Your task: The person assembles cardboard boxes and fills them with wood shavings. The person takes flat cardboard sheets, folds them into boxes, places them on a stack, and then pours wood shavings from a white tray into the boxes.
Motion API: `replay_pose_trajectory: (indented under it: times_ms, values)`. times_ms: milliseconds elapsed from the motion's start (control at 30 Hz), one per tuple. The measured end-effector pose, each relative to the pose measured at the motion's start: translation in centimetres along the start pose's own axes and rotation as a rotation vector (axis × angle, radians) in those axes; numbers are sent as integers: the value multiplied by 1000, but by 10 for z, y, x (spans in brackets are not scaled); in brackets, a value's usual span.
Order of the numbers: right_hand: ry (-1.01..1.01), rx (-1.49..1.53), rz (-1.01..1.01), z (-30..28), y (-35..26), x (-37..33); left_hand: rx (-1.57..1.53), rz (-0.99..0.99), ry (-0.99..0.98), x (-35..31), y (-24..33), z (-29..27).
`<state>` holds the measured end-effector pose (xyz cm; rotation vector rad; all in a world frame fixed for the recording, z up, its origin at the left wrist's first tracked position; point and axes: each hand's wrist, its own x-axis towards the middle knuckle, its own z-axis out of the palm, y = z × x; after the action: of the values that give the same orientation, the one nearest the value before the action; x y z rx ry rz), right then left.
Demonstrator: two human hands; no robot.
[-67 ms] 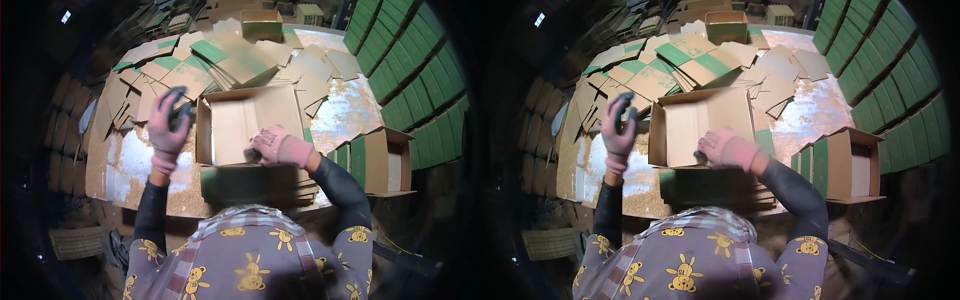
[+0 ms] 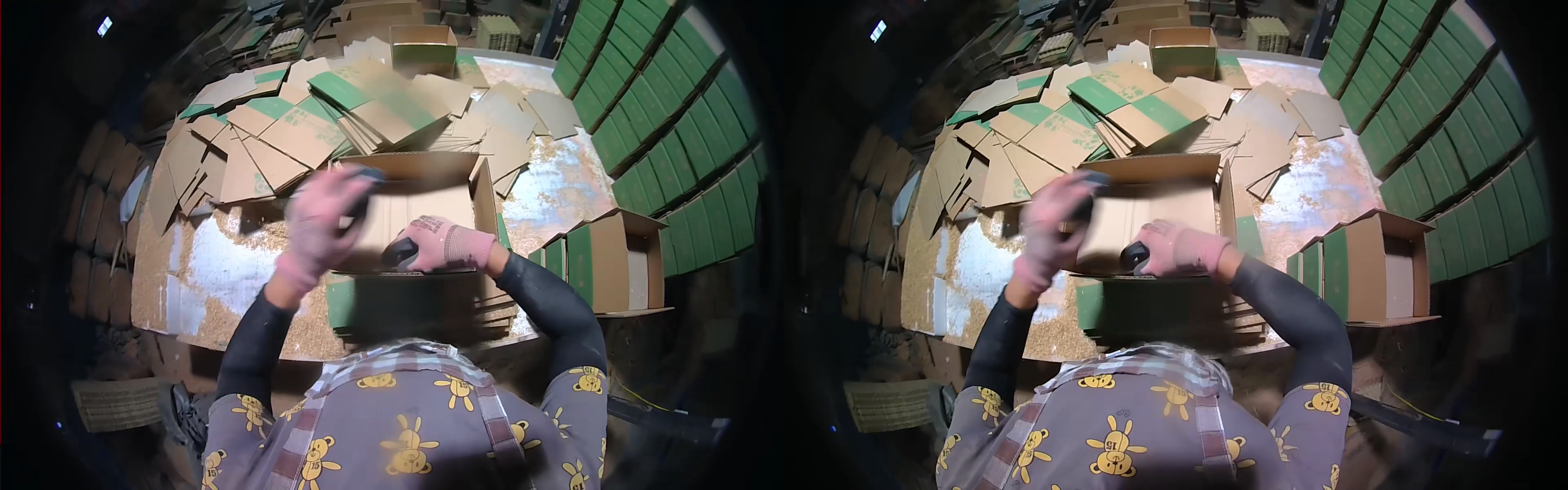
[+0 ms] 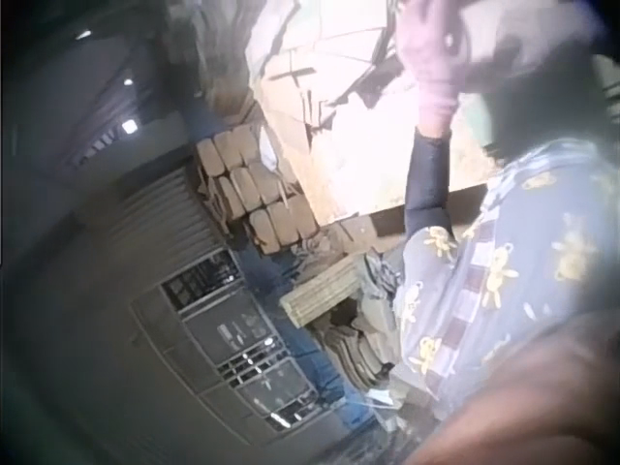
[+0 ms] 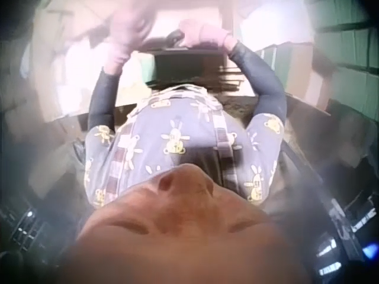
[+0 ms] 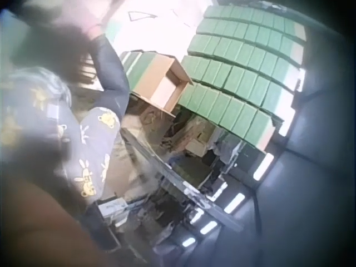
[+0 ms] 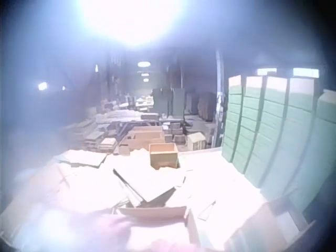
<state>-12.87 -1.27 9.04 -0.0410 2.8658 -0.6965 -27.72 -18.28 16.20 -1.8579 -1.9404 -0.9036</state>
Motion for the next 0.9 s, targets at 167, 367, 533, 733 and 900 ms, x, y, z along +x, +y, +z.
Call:
replay_pose_trajectory:
  times_ms: [167,367,533,733,900]
  values:
    - [643,22,131,-22,-28,-30,167,64,-512,-38,-23,42]
    - [1353,1216,-70,-17,13,-61,-547,-333,9,-35,-68,26]
    - [819,493,708,96,50,-12,-685,-929,-89,-146,-103,141]
    - [1097,1262,309,108,57,-73,-1356,-999,-70,-97,-13,112]
    - [1227,1404,167,25,14,-190,-1448,-871,-129,-87,-22,147]
